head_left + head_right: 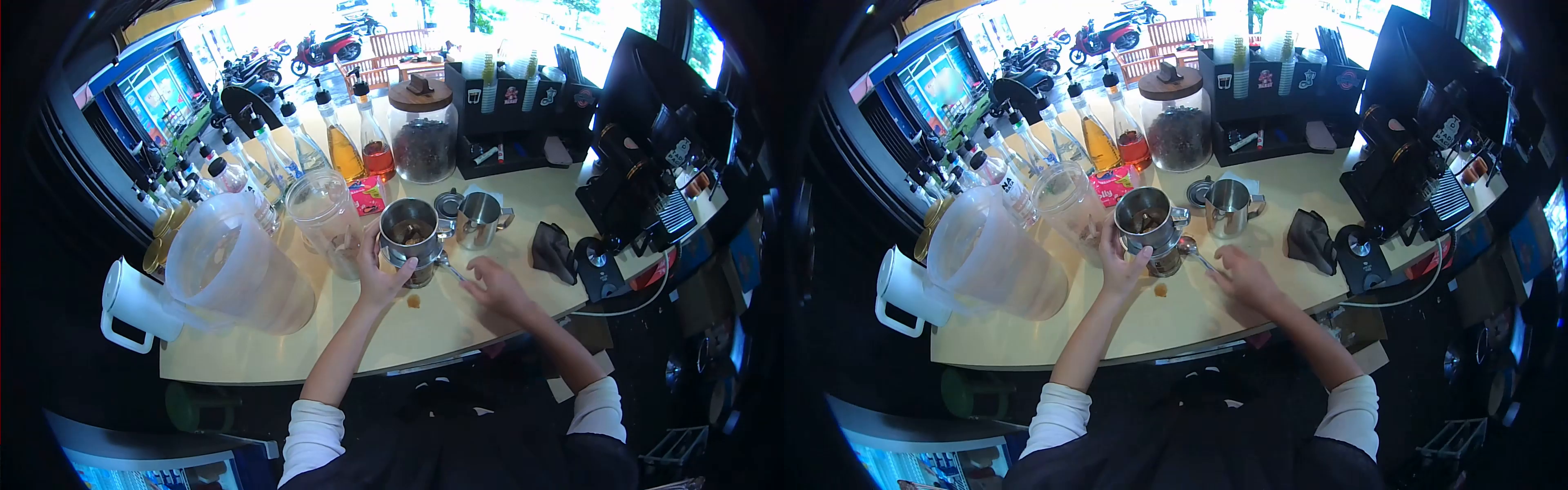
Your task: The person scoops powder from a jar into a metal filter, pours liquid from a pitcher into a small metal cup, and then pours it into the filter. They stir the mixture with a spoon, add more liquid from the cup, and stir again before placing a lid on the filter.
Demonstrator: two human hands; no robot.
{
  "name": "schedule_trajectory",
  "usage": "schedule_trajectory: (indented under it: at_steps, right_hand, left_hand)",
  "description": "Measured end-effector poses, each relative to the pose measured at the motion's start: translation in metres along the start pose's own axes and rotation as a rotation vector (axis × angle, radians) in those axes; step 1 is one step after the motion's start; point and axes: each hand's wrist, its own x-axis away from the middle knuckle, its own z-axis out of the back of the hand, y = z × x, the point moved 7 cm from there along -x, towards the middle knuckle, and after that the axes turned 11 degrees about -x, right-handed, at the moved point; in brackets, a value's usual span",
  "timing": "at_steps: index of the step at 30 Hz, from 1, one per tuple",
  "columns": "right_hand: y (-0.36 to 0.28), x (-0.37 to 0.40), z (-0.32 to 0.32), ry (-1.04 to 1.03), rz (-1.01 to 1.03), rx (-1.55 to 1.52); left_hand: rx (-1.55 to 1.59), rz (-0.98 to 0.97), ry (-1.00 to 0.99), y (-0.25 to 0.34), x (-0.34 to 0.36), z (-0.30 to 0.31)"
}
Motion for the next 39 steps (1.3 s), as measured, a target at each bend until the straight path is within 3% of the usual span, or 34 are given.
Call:
schedule_trajectory:
  at_steps: [3,6,10,13,16,17,21,23,26,33,39]
  right_hand:
    - [-0.002,0.003,-0.022,-0.070,0.164,0.206]
    - [0.006,0.003,-0.022,-0.115,0.076,0.289]
    - [0.001,0.003,0.027,-0.035,-0.044,0.247]
    - [-0.054,-0.011,0.080,0.049,-0.003,0.120]
    - [-0.122,-0.031,0.099,0.091,0.230,0.115]
    - [-0.143,-0.036,0.096,0.075,0.351,0.088]
    - [-0.171,-0.059,0.056,-0.120,0.351,0.294]
    - [-0.175,-0.068,0.026,-0.285,0.272,0.632]
    - [-0.185,-0.076,-0.005,-0.443,0.145,0.795]
    - [-0.190,-0.074,-0.001,-0.499,0.343,0.624]
    - [-0.175,-0.074,0.009,-0.378,0.323,0.736]
  left_hand:
    - [-0.005,0.005,0.002,-0.001,-0.001,0.001]
    - [-0.008,0.010,0.003,-0.001,0.001,0.001]
    - [-0.004,0.030,-0.025,0.008,-0.005,0.001]
    - [-0.125,0.011,-0.066,0.013,-0.013,0.002]
    - [-0.288,0.114,-0.127,0.044,-0.026,-0.002]
    - [-0.288,0.113,-0.125,0.047,-0.028,-0.004]
    - [-0.282,0.095,-0.112,0.056,-0.034,-0.008]
    - [-0.282,0.081,-0.100,0.057,-0.034,-0.006]
    - [-0.350,0.110,-0.099,0.052,-0.034,-0.003]
    - [-0.293,0.113,-0.063,0.063,-0.033,-0.002]
    - [-0.325,0.102,-0.081,0.056,-0.032,-0.003]
